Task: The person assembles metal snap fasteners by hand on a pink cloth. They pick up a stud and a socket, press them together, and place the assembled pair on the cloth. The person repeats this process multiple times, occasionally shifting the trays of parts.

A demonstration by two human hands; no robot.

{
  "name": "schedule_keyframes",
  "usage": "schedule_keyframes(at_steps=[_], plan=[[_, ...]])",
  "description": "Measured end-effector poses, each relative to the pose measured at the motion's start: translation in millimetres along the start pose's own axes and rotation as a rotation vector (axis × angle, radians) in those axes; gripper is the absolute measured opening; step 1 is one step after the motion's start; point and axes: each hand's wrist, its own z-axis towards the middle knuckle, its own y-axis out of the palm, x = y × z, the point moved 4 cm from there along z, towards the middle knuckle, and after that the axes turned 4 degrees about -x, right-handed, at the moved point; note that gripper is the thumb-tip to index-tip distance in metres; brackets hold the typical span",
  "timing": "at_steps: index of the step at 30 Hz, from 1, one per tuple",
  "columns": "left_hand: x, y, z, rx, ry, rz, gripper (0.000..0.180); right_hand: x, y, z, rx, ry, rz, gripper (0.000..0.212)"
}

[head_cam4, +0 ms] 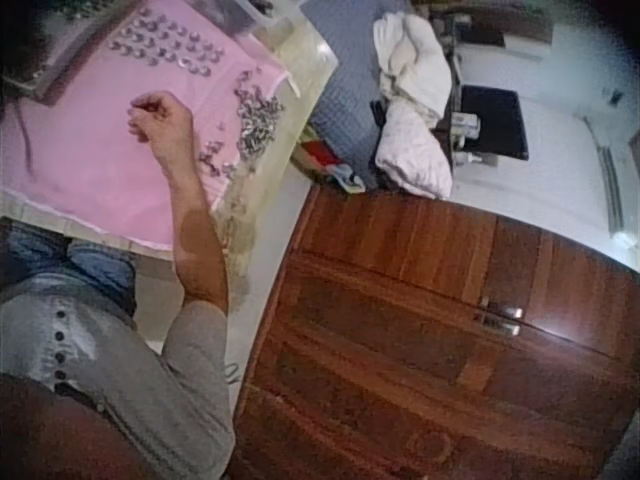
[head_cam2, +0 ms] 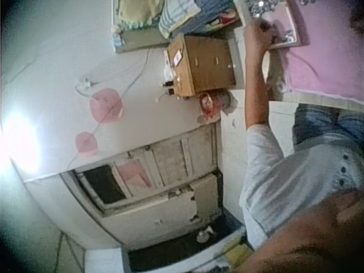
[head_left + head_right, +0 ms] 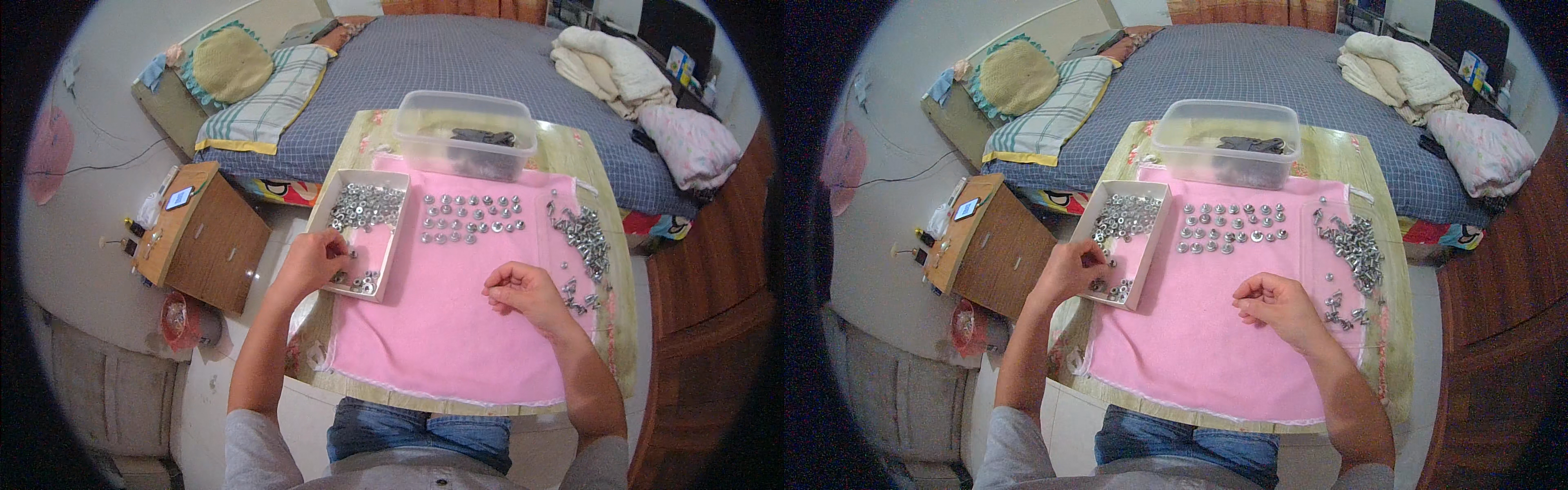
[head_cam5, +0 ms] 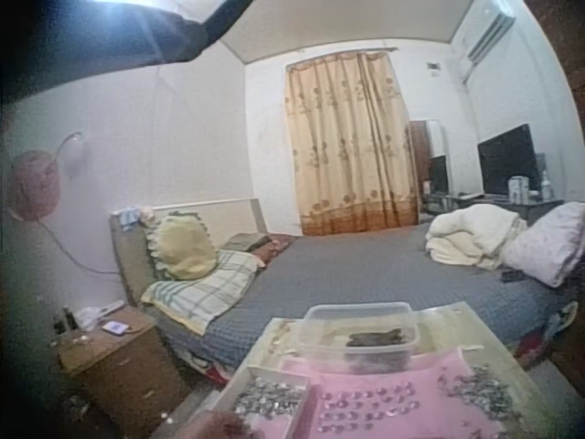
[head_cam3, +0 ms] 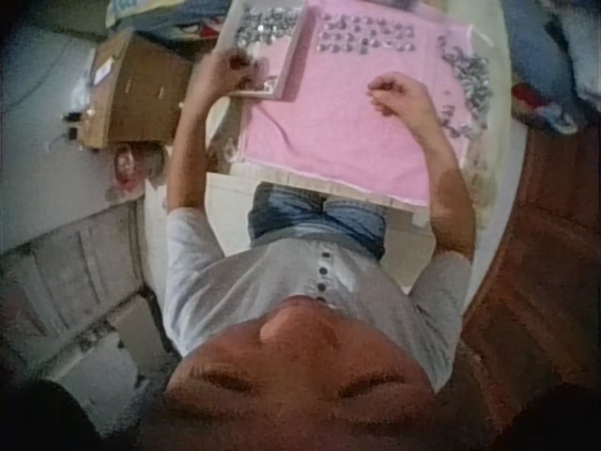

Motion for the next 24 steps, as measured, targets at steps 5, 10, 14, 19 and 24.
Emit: schedule_keyframes(at_steps=[5, 10, 14, 19, 24], plan=[[28.1, -5.7, -32.1, 0.082, 0.121, -0.459, 0.010, -9.1, 16.6, 0.8, -0.086, 0.047, 0.063, 0.014], [67.0, 63.0, -29.6, -0.260, 0.266, -0.717, 0.008, -1.5, 14.6, 1.0, -0.074, -0.006, 0.245, 0.013], [84.9, 96.5, -29.9, -0.409, 0.201, -0.815, 0.010, -5.3, 23.2, 0.9, -0.136, -0.085, 0.269, 0.011], [94.9, 109.2, -25.5, -0.464, 0.145, -0.903, 0.015, -6.6, 23.4, -1.6, -0.071, -0.066, 0.066, 0.013], [89.4, 118.2, -23.8, -0.443, 0.110, -0.996, 0.016, 7.4, 25.1, 5.8, -0.026, -0.178, -0.043, 0.015]])
